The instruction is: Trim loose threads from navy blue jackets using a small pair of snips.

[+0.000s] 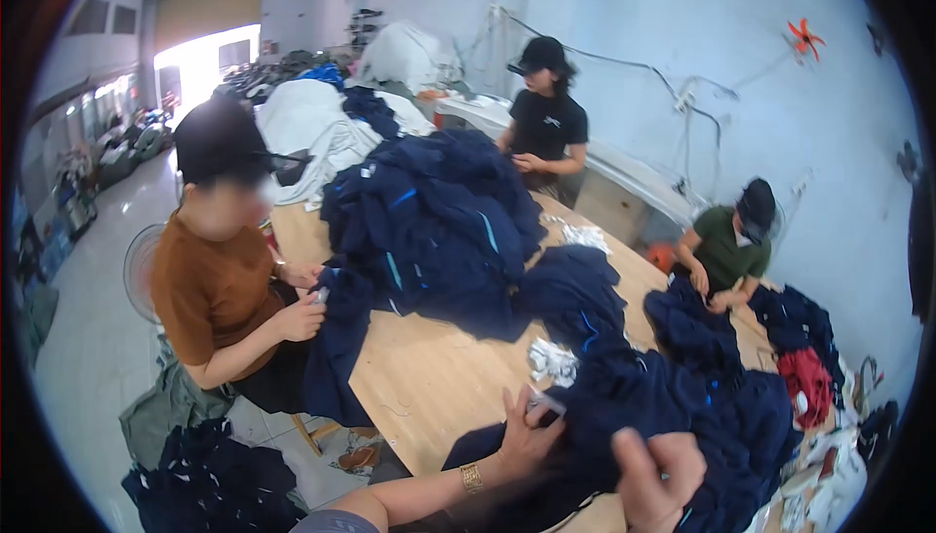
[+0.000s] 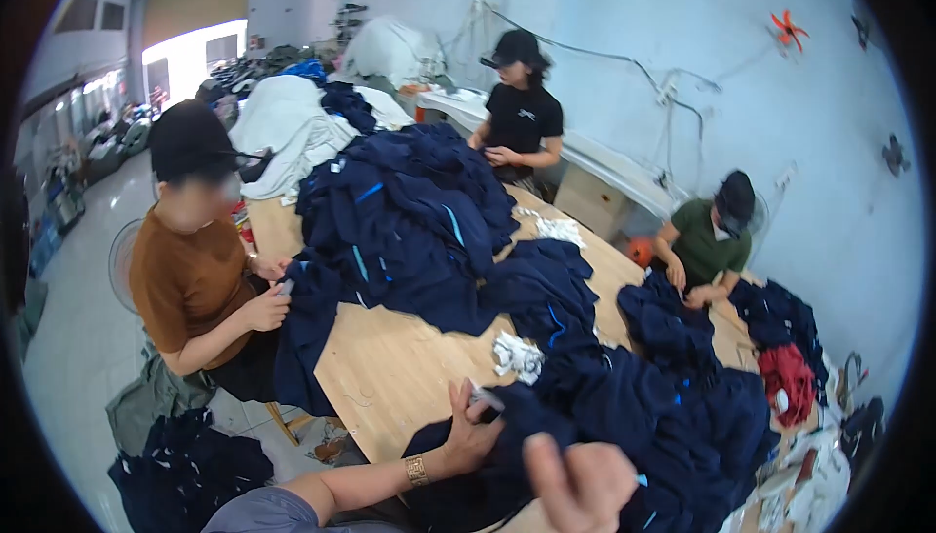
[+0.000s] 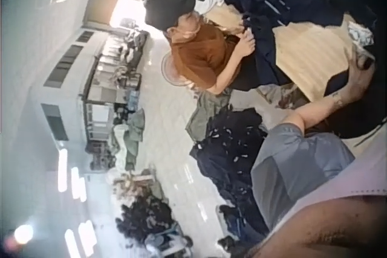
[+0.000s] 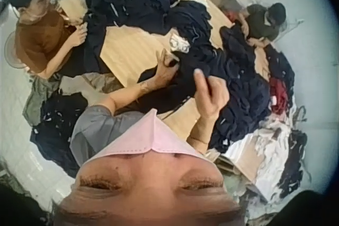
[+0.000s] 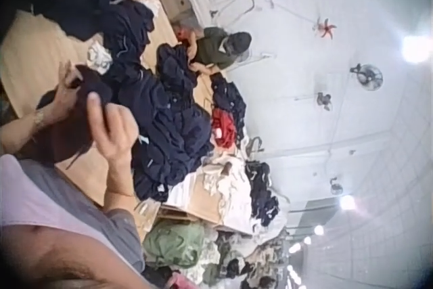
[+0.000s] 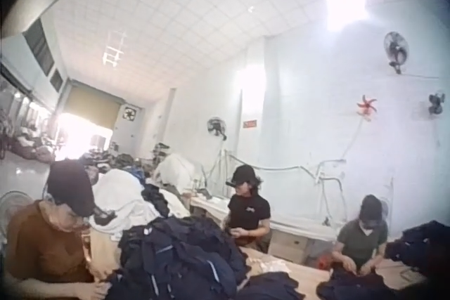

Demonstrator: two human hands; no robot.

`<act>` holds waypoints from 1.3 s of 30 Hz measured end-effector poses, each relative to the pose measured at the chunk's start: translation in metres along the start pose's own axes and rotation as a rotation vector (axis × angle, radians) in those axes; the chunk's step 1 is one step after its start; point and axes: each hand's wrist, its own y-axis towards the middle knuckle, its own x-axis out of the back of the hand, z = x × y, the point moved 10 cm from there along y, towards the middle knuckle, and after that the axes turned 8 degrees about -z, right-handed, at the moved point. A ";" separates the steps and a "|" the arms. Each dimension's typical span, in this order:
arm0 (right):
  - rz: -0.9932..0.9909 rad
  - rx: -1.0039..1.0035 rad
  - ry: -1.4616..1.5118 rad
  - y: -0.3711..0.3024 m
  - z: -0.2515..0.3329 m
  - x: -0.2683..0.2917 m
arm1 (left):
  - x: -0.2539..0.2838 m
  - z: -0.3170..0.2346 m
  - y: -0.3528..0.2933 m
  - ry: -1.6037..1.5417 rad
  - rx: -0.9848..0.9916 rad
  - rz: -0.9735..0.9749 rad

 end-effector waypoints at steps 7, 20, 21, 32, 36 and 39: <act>0.419 -0.443 0.012 -0.023 -0.080 -0.073 | 0.023 0.036 0.046 -0.190 0.418 0.817; 0.365 -0.342 1.314 0.030 0.060 -0.084 | 0.153 -0.028 0.112 -0.908 0.429 0.144; 0.416 -0.477 1.270 0.021 0.053 -0.099 | 0.150 -0.021 0.106 -0.792 0.425 0.157; 0.182 -0.370 0.752 0.008 0.041 -0.109 | 0.141 0.027 0.064 -0.390 0.516 0.076; 0.093 -0.317 0.581 0.007 0.027 -0.123 | 0.153 0.039 0.065 -0.352 0.455 -0.205; 0.363 -0.677 0.702 0.001 -0.010 -0.167 | 0.121 0.068 0.058 -0.337 0.662 0.034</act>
